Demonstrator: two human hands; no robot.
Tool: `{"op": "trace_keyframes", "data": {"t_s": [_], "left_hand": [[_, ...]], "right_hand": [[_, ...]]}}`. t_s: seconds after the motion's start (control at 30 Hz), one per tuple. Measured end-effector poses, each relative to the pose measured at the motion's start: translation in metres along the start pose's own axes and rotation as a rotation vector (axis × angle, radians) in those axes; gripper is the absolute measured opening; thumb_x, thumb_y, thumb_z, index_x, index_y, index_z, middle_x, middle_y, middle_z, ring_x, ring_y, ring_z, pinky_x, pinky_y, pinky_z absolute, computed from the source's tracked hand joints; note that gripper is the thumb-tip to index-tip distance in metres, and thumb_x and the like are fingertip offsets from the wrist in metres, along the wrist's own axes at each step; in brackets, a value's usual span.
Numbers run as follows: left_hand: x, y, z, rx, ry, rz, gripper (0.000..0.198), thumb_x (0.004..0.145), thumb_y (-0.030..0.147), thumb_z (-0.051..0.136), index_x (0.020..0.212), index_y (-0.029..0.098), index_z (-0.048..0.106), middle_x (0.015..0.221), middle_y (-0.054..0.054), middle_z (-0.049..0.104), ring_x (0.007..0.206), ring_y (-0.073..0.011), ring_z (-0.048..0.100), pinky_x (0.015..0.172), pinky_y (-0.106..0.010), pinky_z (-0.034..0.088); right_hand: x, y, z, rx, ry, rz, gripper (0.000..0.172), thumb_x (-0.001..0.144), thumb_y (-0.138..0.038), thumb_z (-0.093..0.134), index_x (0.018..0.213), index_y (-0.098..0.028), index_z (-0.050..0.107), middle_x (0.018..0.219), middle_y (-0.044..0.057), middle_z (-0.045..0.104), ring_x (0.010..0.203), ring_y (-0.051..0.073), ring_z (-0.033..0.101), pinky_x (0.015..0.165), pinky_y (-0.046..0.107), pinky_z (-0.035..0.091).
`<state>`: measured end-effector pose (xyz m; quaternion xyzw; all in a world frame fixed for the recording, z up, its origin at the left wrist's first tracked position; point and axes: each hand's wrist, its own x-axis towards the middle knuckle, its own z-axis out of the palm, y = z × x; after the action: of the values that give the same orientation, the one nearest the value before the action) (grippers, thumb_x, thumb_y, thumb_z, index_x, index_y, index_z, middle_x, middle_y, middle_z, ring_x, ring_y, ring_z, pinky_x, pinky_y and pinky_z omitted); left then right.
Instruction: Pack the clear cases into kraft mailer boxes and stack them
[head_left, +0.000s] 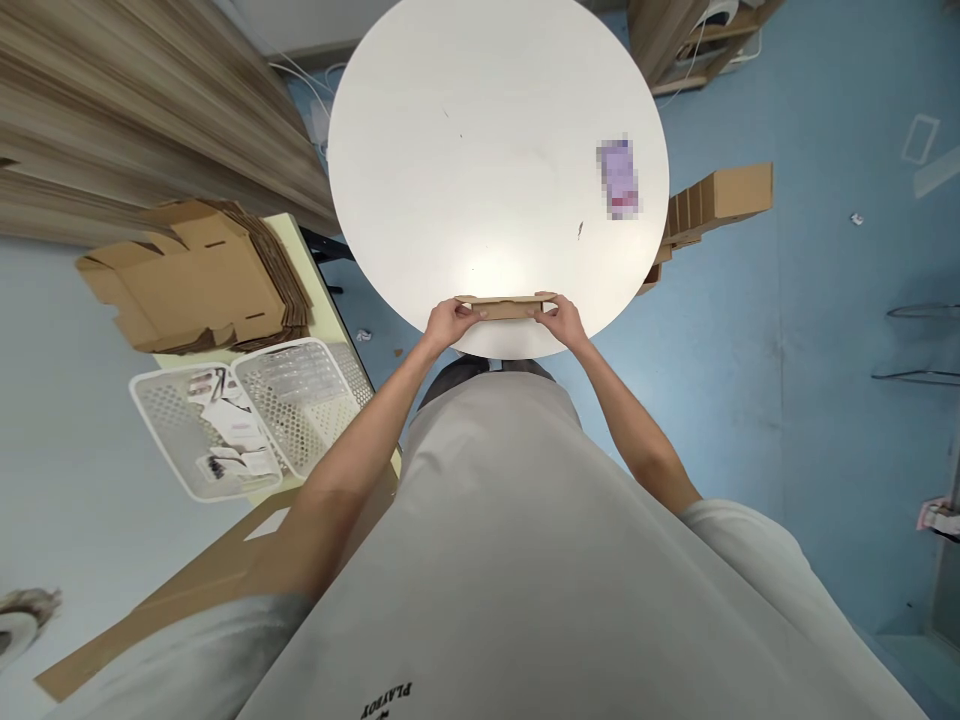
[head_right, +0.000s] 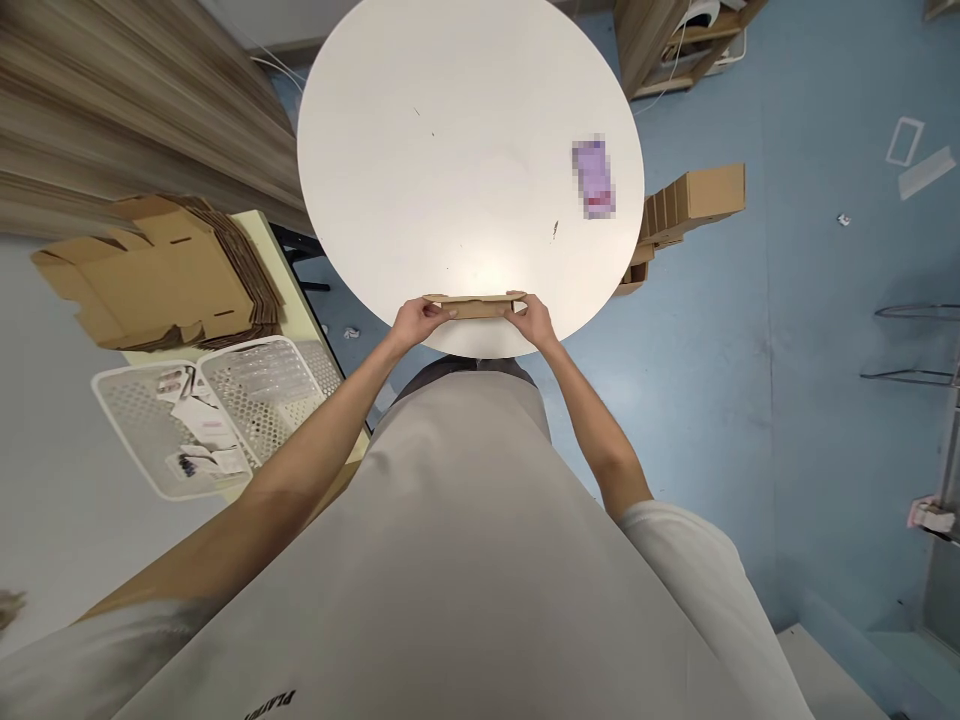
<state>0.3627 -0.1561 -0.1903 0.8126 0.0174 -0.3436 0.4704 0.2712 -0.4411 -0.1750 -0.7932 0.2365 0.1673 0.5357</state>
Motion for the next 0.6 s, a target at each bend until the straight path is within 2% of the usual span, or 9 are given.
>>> {"op": "trace_keyframes", "data": {"t_s": [0.07, 0.2, 0.3, 0.4, 0.5, 0.6], "left_hand": [[0.003, 0.002, 0.006, -0.098, 0.028, -0.071, 0.048, 0.074, 0.046, 0.098, 0.109, 0.018, 0.082, 0.1, -0.008, 0.078, 0.098, -0.028, 0.072, 0.096, -0.043, 0.059], [0.003, 0.006, 0.023, -0.298, 0.128, -0.105, 0.047, 0.07, 0.035, 0.097, 0.11, 0.019, 0.08, 0.098, -0.006, 0.078, 0.098, -0.0265, 0.074, 0.095, -0.041, 0.059], [0.0, 0.011, 0.029, -0.242, 0.186, -0.107, 0.043, 0.071, 0.026, 0.093, 0.112, 0.019, 0.079, 0.094, -0.005, 0.078, 0.098, -0.0268, 0.075, 0.096, -0.04, 0.059], [-0.005, 0.015, 0.029, -0.121, 0.258, -0.079, 0.043, 0.072, 0.02, 0.09, 0.113, 0.018, 0.079, 0.109, -0.008, 0.078, 0.101, -0.0266, 0.076, 0.098, -0.04, 0.059], [-0.012, 0.018, 0.028, -0.055, 0.322, -0.04, 0.049, 0.075, 0.022, 0.09, 0.122, 0.018, 0.079, 0.126, -0.011, 0.073, 0.1, -0.0251, 0.077, 0.101, -0.04, 0.06], [-0.018, 0.019, 0.029, -0.041, 0.318, 0.025, 0.04, 0.085, 0.028, 0.085, 0.123, 0.019, 0.081, 0.125, -0.011, 0.071, 0.105, -0.0263, 0.077, 0.105, -0.041, 0.06]], "right_hand": [[0.007, 0.0, -0.002, 0.032, 0.007, 0.025, 0.045, 0.089, -0.048, 0.081, 0.125, -0.022, 0.077, 0.132, 0.009, 0.076, 0.09, 0.022, 0.075, 0.094, 0.043, 0.065], [0.018, 0.001, -0.002, 0.056, 0.026, 0.084, 0.041, 0.078, -0.043, 0.089, 0.11, -0.019, 0.077, 0.119, 0.007, 0.078, 0.092, 0.022, 0.072, 0.091, 0.039, 0.061], [0.016, 0.0, 0.0, 0.018, 0.101, 0.1, 0.042, 0.076, -0.037, 0.089, 0.111, -0.02, 0.074, 0.12, 0.007, 0.077, 0.097, 0.023, 0.071, 0.093, 0.038, 0.058], [0.005, -0.005, 0.007, -0.081, 0.183, 0.084, 0.034, 0.081, -0.033, 0.083, 0.111, -0.022, 0.072, 0.123, 0.007, 0.077, 0.101, 0.024, 0.071, 0.096, 0.039, 0.057], [-0.006, -0.01, 0.018, -0.128, 0.257, 0.087, 0.027, 0.089, -0.033, 0.078, 0.112, -0.022, 0.069, 0.124, 0.008, 0.076, 0.1, 0.024, 0.071, 0.096, 0.039, 0.056], [-0.012, -0.014, 0.026, -0.129, 0.302, 0.099, 0.024, 0.093, -0.035, 0.077, 0.111, -0.022, 0.068, 0.12, 0.009, 0.076, 0.102, 0.023, 0.071, 0.095, 0.038, 0.056]]}}
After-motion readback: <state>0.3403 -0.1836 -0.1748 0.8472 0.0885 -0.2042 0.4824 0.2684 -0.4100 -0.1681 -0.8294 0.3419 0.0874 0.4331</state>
